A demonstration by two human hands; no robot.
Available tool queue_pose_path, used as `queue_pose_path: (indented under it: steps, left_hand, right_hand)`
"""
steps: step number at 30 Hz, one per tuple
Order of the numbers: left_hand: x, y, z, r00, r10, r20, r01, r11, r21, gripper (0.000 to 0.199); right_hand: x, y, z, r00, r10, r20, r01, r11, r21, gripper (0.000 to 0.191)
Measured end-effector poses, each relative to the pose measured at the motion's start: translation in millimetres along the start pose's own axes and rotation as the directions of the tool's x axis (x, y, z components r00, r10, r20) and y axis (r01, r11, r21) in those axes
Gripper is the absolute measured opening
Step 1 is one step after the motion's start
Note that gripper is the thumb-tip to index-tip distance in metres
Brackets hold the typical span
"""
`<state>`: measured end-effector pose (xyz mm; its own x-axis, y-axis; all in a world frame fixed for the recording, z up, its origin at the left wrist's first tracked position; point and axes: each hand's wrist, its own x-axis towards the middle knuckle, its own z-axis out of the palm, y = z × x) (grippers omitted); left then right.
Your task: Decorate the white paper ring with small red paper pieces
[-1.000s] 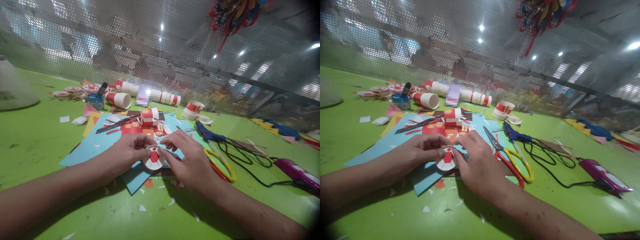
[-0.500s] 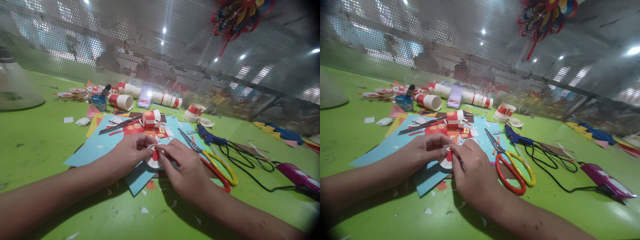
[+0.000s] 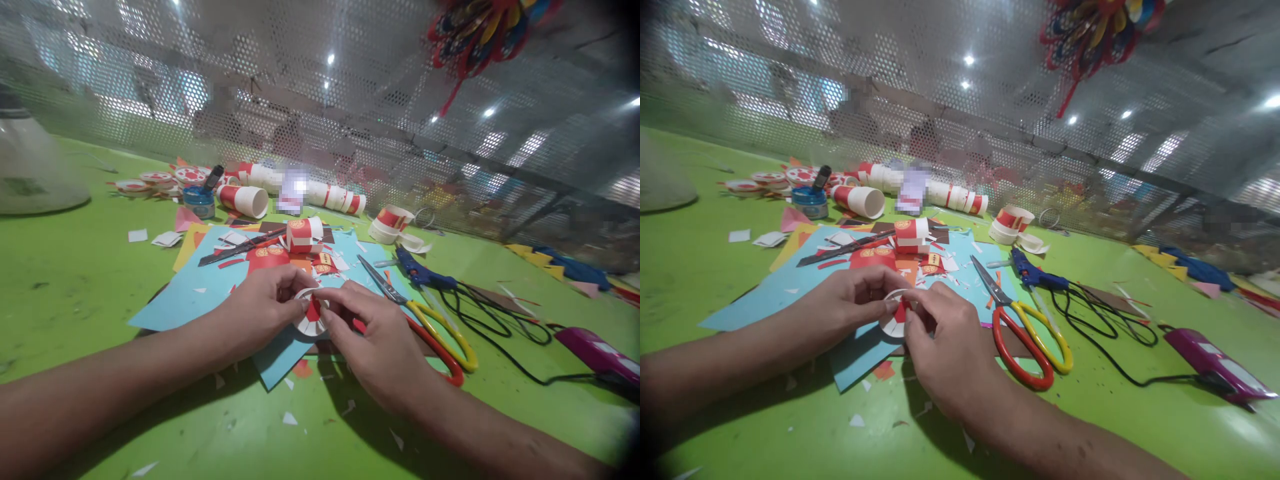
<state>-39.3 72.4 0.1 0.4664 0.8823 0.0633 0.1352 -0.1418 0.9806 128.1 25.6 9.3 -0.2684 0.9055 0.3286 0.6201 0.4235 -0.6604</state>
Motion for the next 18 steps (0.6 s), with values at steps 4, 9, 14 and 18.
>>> queue_pose_path:
  steps: [4,9,14,18]
  left_hand:
    - [0.5,0.8,-0.1,1.0,-0.005,-0.005,0.005,1.0,-0.004,0.015]
    - [-0.8,3.0,-0.6,0.997,-0.064,-0.037,0.063,0.997,-0.035,0.02]
    - [-1.5,2.5,-1.4,0.996,-0.093,-0.009,0.093,0.996,0.01,0.022]
    - [-1.6,2.5,-0.9,0.995,-0.101,0.018,0.102,0.995,-0.009,0.024]
  right_hand:
    - [-0.5,0.6,0.3,1.0,-0.027,-0.015,0.027,0.999,-0.032,0.022]
    - [0.8,3.8,-1.7,0.979,-0.175,-0.101,0.159,0.976,-0.148,0.016]
    - [4.7,11.4,-12.1,0.966,-0.244,-0.081,0.201,0.911,-0.359,0.01]
    - [7.3,14.1,-18.6,0.977,-0.213,0.018,0.202,0.892,-0.405,0.01]
